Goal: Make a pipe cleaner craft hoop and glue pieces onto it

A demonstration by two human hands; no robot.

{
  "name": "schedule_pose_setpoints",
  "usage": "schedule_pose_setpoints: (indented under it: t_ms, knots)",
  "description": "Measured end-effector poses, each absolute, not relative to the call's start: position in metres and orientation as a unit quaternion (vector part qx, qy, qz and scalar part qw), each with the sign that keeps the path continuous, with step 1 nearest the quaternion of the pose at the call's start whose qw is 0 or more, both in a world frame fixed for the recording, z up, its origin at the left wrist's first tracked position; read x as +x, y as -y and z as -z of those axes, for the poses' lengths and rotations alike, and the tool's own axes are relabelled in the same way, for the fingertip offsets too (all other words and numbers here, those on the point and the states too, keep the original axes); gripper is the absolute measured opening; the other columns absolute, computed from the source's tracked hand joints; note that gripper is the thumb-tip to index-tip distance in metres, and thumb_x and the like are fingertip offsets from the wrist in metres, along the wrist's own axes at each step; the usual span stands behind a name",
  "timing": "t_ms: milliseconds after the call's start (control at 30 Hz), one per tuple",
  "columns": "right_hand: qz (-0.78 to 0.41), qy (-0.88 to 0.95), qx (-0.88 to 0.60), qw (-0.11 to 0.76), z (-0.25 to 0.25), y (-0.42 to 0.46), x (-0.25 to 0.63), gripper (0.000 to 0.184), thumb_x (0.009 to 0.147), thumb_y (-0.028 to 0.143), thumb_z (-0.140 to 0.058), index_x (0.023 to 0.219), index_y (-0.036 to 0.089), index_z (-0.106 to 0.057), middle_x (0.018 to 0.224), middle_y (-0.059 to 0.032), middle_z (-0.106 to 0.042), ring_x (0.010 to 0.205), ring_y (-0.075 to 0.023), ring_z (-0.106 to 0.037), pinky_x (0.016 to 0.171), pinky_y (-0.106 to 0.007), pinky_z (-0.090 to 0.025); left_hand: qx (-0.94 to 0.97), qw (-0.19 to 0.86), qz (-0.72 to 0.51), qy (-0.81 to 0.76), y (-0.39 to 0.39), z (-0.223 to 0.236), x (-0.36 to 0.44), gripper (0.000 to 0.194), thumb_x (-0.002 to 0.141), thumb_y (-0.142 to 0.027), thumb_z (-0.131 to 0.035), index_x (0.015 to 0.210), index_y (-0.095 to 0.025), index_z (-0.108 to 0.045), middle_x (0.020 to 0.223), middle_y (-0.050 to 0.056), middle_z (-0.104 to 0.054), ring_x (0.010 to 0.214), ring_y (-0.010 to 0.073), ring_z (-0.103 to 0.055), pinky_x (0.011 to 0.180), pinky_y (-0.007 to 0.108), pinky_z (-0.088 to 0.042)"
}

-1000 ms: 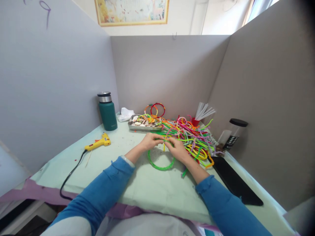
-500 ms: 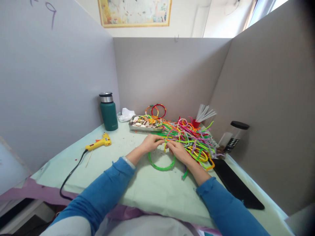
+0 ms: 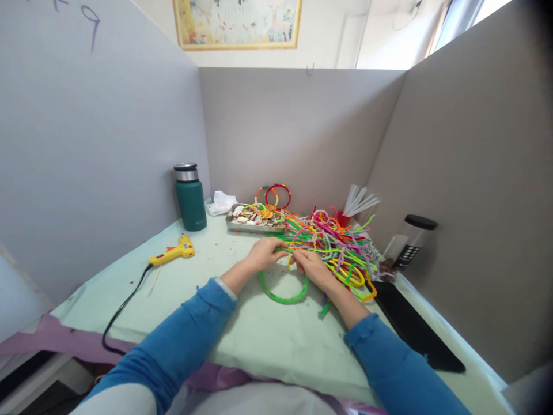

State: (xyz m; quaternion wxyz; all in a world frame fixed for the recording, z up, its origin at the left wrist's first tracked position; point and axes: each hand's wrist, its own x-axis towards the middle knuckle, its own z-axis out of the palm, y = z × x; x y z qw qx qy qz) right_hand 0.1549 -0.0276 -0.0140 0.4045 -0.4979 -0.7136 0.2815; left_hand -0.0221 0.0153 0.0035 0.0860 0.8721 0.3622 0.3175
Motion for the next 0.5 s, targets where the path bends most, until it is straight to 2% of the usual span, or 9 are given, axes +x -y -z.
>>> schedule_pose_setpoints:
  t_ms: [100,167,333,500]
  knots:
    - [-0.277,0.716,-0.499,0.402,0.0137,0.0283,0.1551,0.039,0.085,0.040,-0.036,0.067,0.016,-0.060,0.045,0.0033,-0.045,0.044,-0.0097,-0.040,0.048,-0.022,-0.031,0.874,0.133,-0.297,-0.360,-0.0155,-0.0068,-0.0229,0.040,0.086,-0.040,-0.038,0.078,-0.014,-0.068,0.070,0.004,-0.065,0.062,0.0120,-0.054,0.059,0.021,-0.037]
    - [-0.275,0.719,-0.500,0.397,0.0131,0.0290,0.1546,0.038,0.085,0.039,-0.036,0.067,0.016,-0.060,0.045,0.0032,-0.045,0.044,-0.0099,-0.040,0.048,-0.022,-0.031,0.870,0.170,-0.281,-0.368,-0.0156,-0.0079,-0.0231,0.044,0.086,-0.041,-0.035,0.073,-0.013,-0.067,0.061,0.002,-0.061,0.056,0.0106,-0.051,0.054,0.020,-0.035]
    - [-0.273,0.722,-0.501,0.391,0.0127,0.0298,0.1537,0.037,0.084,0.038,-0.037,0.065,0.017,-0.061,0.045,0.0031,-0.045,0.044,-0.0106,-0.041,0.048,-0.022,-0.031,0.858,0.205,-0.277,-0.381,-0.0154,-0.0074,-0.0221,0.035,0.081,-0.038,-0.044,0.074,-0.012,-0.066,0.057,0.000,-0.058,0.055,0.0098,-0.048,0.050,0.019,-0.033]
    - [-0.277,0.722,-0.502,0.388,0.0114,0.0300,0.1538,0.035,0.083,0.035,-0.038,0.063,0.017,-0.061,0.045,0.0031,-0.044,0.045,-0.0106,-0.040,0.048,-0.022,-0.031,0.872,0.148,-0.293,-0.362,-0.0161,-0.0057,-0.0214,0.029,0.080,-0.034,-0.048,0.075,-0.012,-0.066,0.065,0.001,-0.062,0.059,0.0101,-0.048,0.055,0.019,-0.034]
